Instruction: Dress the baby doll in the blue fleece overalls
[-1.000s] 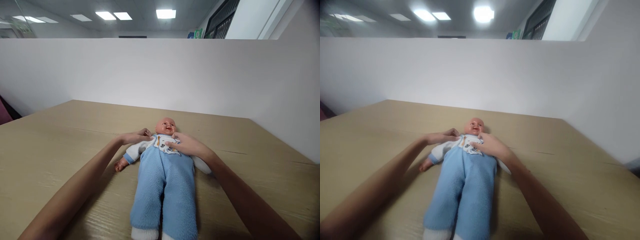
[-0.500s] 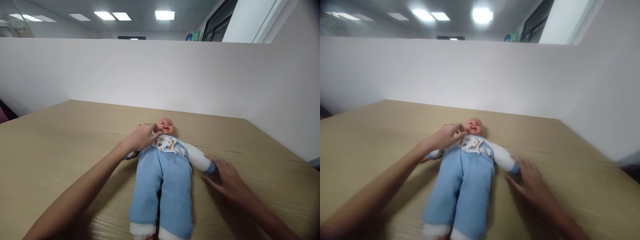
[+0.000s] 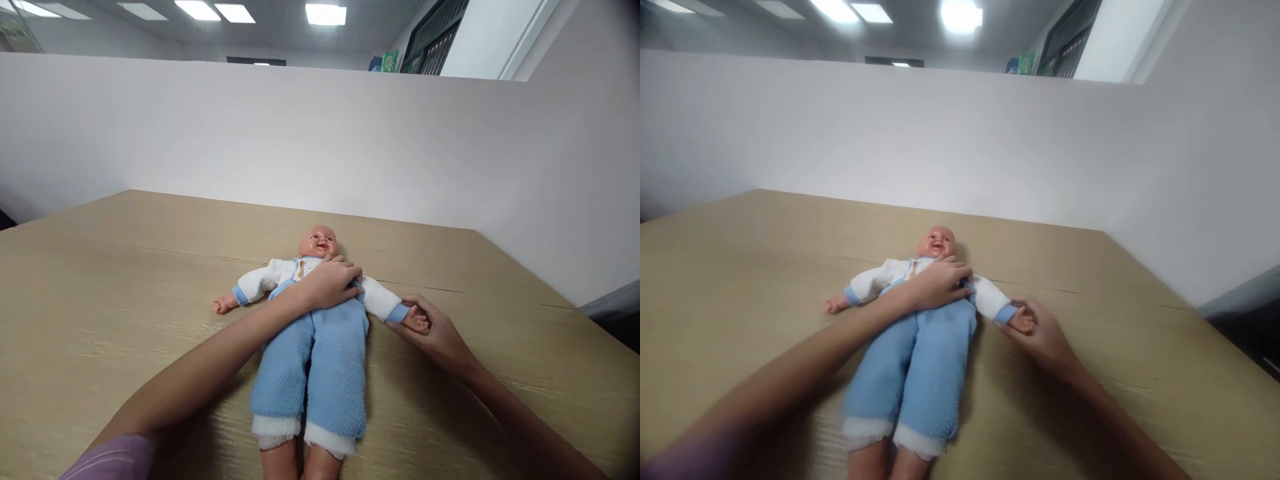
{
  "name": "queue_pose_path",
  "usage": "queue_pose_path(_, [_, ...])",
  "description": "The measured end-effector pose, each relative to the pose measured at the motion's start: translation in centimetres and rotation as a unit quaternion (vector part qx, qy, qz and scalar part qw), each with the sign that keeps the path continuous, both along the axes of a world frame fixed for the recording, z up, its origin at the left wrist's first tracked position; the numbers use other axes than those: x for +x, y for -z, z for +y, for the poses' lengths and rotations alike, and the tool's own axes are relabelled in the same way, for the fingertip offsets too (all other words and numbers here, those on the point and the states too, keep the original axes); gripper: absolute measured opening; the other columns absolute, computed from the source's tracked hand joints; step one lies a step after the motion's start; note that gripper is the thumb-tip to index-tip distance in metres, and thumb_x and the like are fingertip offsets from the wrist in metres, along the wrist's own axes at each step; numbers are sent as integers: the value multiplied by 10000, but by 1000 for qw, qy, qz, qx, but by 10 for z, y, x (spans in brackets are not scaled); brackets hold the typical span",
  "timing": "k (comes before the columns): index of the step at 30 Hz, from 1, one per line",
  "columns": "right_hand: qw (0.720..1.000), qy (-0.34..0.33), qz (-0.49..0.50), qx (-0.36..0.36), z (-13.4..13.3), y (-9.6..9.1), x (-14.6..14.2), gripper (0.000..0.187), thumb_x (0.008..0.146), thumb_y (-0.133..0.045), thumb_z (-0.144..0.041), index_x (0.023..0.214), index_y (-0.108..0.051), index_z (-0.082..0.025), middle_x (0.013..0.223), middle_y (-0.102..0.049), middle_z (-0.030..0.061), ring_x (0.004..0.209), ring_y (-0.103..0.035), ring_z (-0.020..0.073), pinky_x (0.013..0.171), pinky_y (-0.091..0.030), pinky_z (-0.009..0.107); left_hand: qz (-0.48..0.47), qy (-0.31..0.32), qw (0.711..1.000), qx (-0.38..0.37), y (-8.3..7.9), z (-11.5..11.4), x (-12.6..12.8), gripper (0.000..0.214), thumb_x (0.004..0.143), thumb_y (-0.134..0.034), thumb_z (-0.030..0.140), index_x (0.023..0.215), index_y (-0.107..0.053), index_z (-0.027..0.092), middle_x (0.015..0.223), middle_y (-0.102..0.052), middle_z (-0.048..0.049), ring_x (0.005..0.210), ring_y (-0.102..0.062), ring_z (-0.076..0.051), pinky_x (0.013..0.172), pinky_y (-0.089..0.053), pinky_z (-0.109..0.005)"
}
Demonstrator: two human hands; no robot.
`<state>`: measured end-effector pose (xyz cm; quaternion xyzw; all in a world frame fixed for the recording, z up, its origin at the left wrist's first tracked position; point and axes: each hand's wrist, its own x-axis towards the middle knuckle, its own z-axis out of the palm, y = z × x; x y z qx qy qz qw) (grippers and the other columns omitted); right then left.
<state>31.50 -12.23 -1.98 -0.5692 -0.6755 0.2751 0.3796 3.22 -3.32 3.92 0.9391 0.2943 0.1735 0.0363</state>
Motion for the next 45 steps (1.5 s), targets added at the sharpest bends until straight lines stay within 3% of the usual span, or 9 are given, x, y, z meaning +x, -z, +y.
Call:
queue_pose_path(6, [977,-11,190,92,45,-16,-32,433,837,-873,-561,895,-560,-269,915,-616,16,917,-654,230,921,-588,367,-117,81,990,-6,-5,-6,-4,316,1133,-523,436,1227,-707,197,1032,-781,-69,938,-718,-213,829,-456,-332])
queue_pose_path(11, [977,-8,154,147,66,-10,-70,369,774,-867,-401,933,-556,-282,852,-588,-2,827,-603,235,803,-551,371,-150,69,978,129,-1,-11,-12,418,1165,-420,438,1241,-752,197,1084,-745,-105,1011,-677,-218,918,-436,-376])
queue_pose_path(15, [982,-46,102,155,59,0,-87,226,824,-760,-295,907,-550,-287,825,-575,-2,786,-556,234,740,-500,362,-172,79,971,145,1,-13,-15,412,1153,-445,451,1196,-778,213,1023,-747,-99,969,-654,-227,939,-427,-407])
queue_pose_path(19, [976,-98,51,189,48,-2,-84,49,997,-620,-321,996,-605,-274,949,-591,41,931,-587,272,857,-501,411,-277,79,957,-21,-9,-7,-11,343,1066,-623,480,1077,-778,174,1012,-753,-81,942,-670,-211,926,-460,-373])
queue_pose_path(22, [968,-137,53,201,42,-3,-81,235,1111,-464,-401,1047,-646,-268,1037,-611,70,981,-586,280,893,-491,433,-327,43,914,-236,-15,5,-10,384,957,-736,540,954,-745,157,945,-753,-48,898,-682,-198,839,-490,-320])
queue_pose_path(24, [965,-147,78,205,40,0,-83,262,1114,-493,-452,1058,-673,-271,1073,-621,72,989,-590,275,891,-495,427,-323,5,901,-291,-14,13,-11,441,900,-769,595,920,-738,155,915,-748,-37,883,-673,-199,809,-481,-311])
queue_pose_path(29, [961,-83,250,88,41,9,-97,246,1030,-685,-528,983,-700,-288,1010,-657,31,987,-628,244,950,-528,385,-240,-56,940,-234,-4,17,-14,470,950,-676,644,848,-666,186,766,-654,11,741,-580,-168,689,-380,-306])
queue_pose_path(34, [873,-29,480,-85,48,13,-104,294,870,-781,-549,940,-645,-298,1006,-718,12,1000,-678,251,949,-575,393,-182,-103,961,-179,-1,15,-11,305,1019,-596,479,885,-615,205,800,-657,6,746,-592,-180,698,-377,-311])
queue_pose_path(45, [898,18,430,-92,64,27,-90,265,767,-864,-432,814,-659,-270,814,-691,-47,819,-634,179,763,-534,254,-165,-123,959,-193,-1,16,-11,143,998,-599,330,951,-647,204,899,-725,-15,822,-652,-199,728,-430,-310])
